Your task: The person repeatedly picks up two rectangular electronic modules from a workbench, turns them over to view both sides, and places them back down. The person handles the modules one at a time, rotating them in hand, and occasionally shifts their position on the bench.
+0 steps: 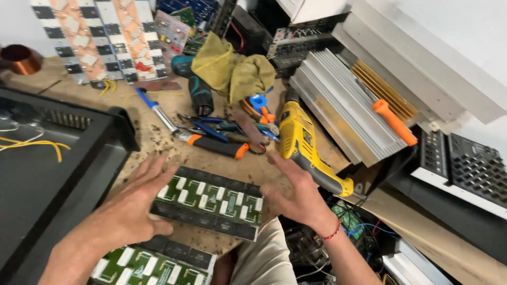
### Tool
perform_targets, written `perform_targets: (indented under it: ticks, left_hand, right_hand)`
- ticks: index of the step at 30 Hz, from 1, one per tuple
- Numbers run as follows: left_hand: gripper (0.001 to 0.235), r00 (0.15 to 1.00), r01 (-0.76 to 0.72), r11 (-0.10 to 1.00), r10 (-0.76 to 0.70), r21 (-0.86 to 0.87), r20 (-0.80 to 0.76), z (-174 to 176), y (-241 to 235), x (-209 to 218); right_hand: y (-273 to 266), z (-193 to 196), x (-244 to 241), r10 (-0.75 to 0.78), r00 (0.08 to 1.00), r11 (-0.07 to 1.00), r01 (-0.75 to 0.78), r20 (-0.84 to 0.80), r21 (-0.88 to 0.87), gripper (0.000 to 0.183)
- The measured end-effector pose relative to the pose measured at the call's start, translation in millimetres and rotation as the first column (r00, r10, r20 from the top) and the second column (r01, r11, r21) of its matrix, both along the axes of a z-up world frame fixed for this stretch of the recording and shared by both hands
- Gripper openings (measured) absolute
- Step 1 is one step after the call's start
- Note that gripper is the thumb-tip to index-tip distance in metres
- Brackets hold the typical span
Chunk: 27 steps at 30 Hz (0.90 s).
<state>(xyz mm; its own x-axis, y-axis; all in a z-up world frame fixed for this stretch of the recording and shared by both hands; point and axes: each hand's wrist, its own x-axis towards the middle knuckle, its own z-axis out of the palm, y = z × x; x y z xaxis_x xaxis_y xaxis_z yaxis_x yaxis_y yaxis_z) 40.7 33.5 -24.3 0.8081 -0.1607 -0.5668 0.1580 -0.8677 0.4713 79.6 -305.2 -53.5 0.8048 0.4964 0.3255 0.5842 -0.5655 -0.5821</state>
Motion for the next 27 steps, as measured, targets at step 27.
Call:
perform_targets:
  ticks: [27]
  left_hand:
    - [0.131, 0.936, 0.319, 0.924, -0.343, 0.211, 0.085, -22, -15, 31]
  right_hand:
    - [43, -44, -60, -0.081, 0.979, 0.995, 0.091, 0.190, -0.049, 0.096]
